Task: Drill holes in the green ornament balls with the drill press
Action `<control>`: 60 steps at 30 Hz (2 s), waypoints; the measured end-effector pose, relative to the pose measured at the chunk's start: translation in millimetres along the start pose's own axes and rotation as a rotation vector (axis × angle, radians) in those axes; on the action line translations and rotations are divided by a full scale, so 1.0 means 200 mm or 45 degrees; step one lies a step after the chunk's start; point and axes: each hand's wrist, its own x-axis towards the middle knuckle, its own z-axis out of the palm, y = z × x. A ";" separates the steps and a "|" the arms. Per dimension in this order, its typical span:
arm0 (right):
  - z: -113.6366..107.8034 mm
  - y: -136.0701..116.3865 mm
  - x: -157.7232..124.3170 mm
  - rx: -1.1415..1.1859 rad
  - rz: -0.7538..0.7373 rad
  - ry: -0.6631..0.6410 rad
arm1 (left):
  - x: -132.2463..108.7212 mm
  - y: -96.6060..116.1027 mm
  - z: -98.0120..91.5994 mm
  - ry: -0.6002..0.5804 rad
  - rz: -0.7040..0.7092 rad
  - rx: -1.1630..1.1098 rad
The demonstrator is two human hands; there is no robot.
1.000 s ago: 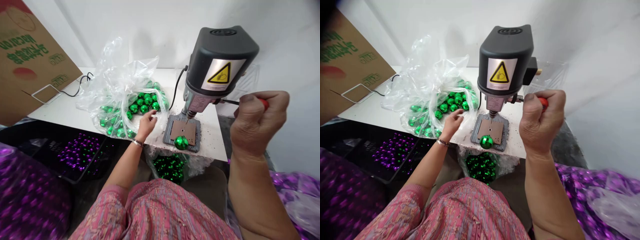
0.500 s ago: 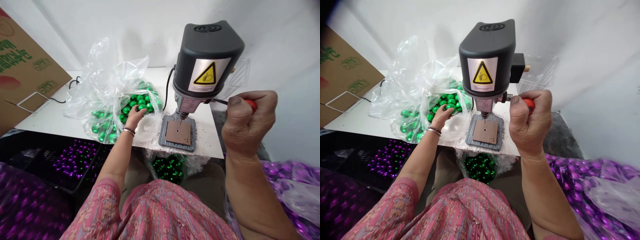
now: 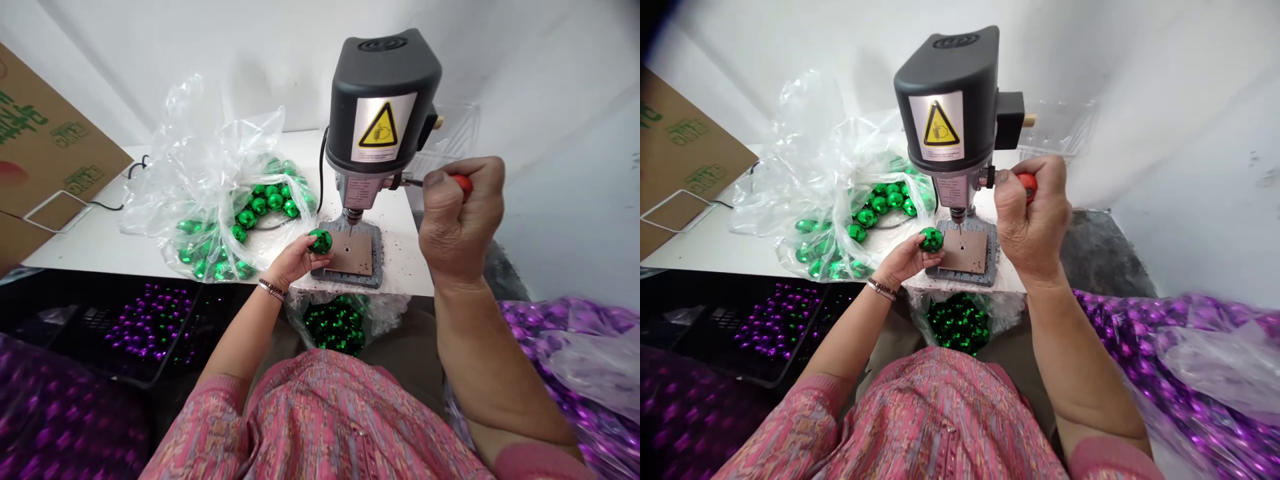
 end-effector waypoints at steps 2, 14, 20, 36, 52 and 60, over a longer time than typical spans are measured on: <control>0.00 0.00 0.00 -0.007 0.006 -0.014 | 0.01 -0.02 0.04 0.140 0.098 0.165; -0.02 -0.01 0.00 -0.148 0.083 -0.111 | 0.09 -0.08 0.19 0.504 0.368 1.063; 0.00 -0.05 0.10 -0.151 0.126 -0.081 | 0.11 -0.07 0.21 0.360 0.464 1.168; 0.06 -0.05 0.32 -0.136 0.229 -0.141 | 0.13 -0.12 0.24 0.253 0.542 1.299; -0.10 0.03 -0.05 -0.346 -0.088 -0.257 | 0.15 -0.18 0.21 0.216 0.632 1.291; -0.07 0.11 -0.14 -0.316 -0.296 -0.105 | 0.16 -0.18 0.18 0.154 0.610 1.288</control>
